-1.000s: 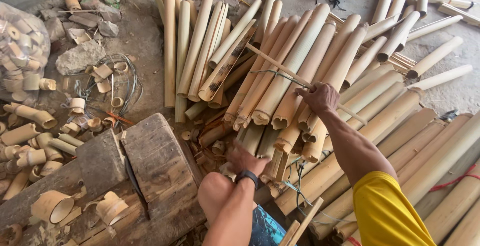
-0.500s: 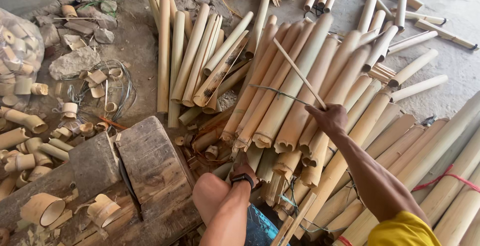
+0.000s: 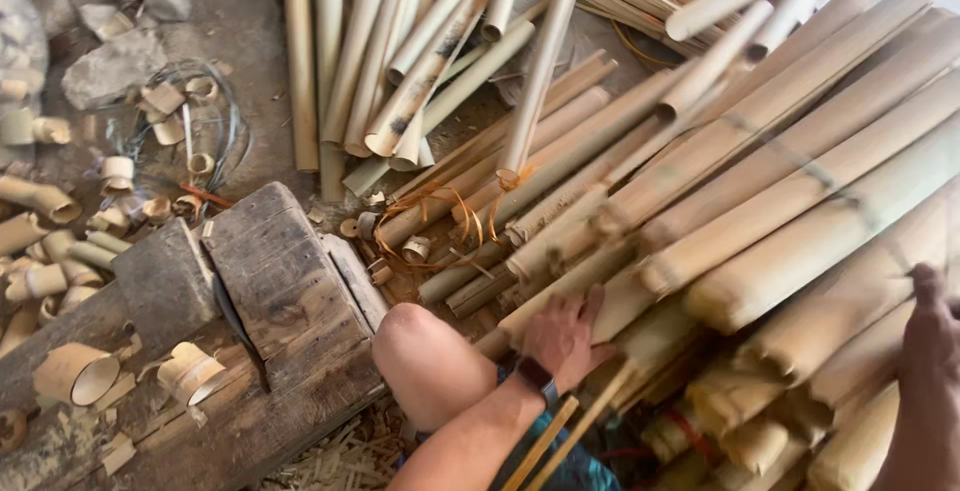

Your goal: The person sits on the floor and splits bamboo poles into strips by pressing them down onto a fixed blade set in a wooden block, pulling the pole through to lengthen the split. They set split strips aside into piles and pick up new whole poles to split.

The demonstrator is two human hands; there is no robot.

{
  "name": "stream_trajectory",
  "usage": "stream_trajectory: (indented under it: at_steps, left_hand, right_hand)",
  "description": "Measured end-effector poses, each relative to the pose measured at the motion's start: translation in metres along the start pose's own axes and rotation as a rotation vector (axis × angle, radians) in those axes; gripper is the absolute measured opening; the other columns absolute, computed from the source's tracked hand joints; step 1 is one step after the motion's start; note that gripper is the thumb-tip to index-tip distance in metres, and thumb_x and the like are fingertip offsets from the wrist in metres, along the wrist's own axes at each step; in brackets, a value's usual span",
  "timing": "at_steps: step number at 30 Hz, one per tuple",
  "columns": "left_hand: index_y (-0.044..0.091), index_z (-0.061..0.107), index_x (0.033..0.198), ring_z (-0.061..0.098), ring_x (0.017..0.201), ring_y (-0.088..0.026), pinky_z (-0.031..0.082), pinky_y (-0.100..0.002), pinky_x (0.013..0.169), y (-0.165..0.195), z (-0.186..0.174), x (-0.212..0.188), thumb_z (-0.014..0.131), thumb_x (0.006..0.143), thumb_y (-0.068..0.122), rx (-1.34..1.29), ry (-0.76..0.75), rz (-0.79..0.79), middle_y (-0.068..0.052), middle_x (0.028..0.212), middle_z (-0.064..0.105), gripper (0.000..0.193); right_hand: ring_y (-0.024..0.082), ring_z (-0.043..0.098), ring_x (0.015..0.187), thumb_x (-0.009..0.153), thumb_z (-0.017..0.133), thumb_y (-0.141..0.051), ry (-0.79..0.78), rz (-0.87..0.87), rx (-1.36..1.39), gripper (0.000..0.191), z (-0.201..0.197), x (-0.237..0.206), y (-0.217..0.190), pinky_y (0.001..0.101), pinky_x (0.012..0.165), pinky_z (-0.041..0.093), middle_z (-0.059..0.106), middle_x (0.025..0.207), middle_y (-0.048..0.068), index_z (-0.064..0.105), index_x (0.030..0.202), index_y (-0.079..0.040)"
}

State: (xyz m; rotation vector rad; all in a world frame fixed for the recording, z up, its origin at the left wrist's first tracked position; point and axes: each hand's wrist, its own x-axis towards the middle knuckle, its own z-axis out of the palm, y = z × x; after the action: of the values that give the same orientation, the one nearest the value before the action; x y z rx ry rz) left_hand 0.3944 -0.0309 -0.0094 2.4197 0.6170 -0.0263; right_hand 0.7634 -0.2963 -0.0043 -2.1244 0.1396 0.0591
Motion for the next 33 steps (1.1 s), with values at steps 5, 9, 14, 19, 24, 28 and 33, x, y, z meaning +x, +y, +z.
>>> stream_trajectory:
  at_steps: [5, 9, 14, 19, 24, 28, 33]
  left_hand:
    - [0.007, 0.038, 0.150, 0.046, 0.126, -0.041, 0.039, -0.061, 0.104, 0.017, 0.027, -0.034, 0.077, 0.074, 0.063, 0.023, 0.109, 0.074, -0.021, 0.128, 0.055, 0.102]
    - [0.021, 0.035, 0.157, 0.037, 0.133, -0.042, 0.032, -0.065, 0.105, 0.007, 0.035, -0.046, 0.081, 0.071, 0.055, 0.175, 0.124, -0.098, -0.022, 0.143, 0.040, 0.103]
    - [0.032, 0.033, 0.157, 0.029, 0.139, -0.047, 0.027, -0.067, 0.107, -0.010, 0.036, -0.040, 0.087, 0.069, 0.051, 0.070, 0.158, -0.131, -0.027, 0.150, 0.030, 0.104]
    - [0.032, 0.038, 0.154, 0.030, 0.141, -0.044, 0.028, -0.063, 0.109, -0.016, 0.040, -0.041, 0.087, 0.068, 0.051, 0.007, 0.132, -0.143, -0.022, 0.152, 0.035, 0.101]
    - [0.013, 0.030, 0.155, 0.040, 0.138, -0.038, 0.028, -0.062, 0.113, -0.006, 0.029, -0.031, 0.085, 0.063, 0.057, 0.006, 0.156, -0.380, -0.018, 0.146, 0.044, 0.116]
    - [0.011, 0.029, 0.157, 0.046, 0.136, -0.039, 0.036, -0.062, 0.110, 0.006, 0.021, -0.035, 0.078, 0.069, 0.064, 0.100, 0.029, -0.422, -0.020, 0.146, 0.046, 0.114]
    - [0.018, 0.022, 0.160, 0.037, 0.137, -0.047, 0.031, -0.069, 0.105, 0.007, 0.034, -0.067, 0.077, 0.073, 0.071, 0.109, -0.036, -0.224, -0.032, 0.149, 0.034, 0.115]
  right_hand:
    - [0.032, 0.065, 0.102, 0.092, 0.076, -0.048, 0.151, -0.499, -0.533, 0.048, -0.038, -0.028, 0.039, 0.0438, 0.090, 0.051, 0.071, 0.106, 0.019, 0.072, 0.098, -0.001]
    - [0.035, 0.066, 0.089, 0.086, 0.088, -0.048, 0.192, -0.470, -0.502, 0.051, -0.033, -0.058, 0.017, 0.0511, 0.078, 0.052, 0.070, 0.098, 0.019, 0.075, 0.095, 0.000]
    - [0.027, 0.067, 0.086, 0.105, 0.075, -0.051, -0.057, -0.462, -0.478, 0.052, -0.025, -0.084, -0.021, 0.0461, 0.081, 0.053, 0.073, 0.093, 0.015, 0.075, 0.102, 0.001]
    - [0.030, 0.068, 0.081, 0.094, 0.069, -0.061, -0.262, -0.327, -0.420, 0.069, 0.003, -0.100, -0.062, 0.0456, 0.069, 0.056, 0.070, 0.093, 0.020, 0.067, 0.121, 0.003]
    - [0.030, 0.065, 0.082, 0.074, 0.072, -0.083, -0.282, -0.246, -0.515, 0.106, 0.051, -0.104, -0.091, 0.0458, 0.064, 0.055, 0.064, 0.097, 0.021, 0.051, 0.120, 0.011]
    - [0.022, 0.065, 0.075, 0.066, 0.091, -0.067, -0.181, -0.154, -0.239, 0.113, 0.068, -0.120, -0.099, 0.0311, 0.063, 0.053, 0.063, 0.090, 0.017, 0.038, 0.119, 0.016]
    - [0.021, 0.065, 0.066, 0.075, 0.081, -0.038, -0.505, 0.064, -0.184, 0.059, -0.004, -0.121, -0.089, 0.0351, 0.056, 0.051, 0.068, 0.084, 0.013, 0.069, 0.107, 0.010]
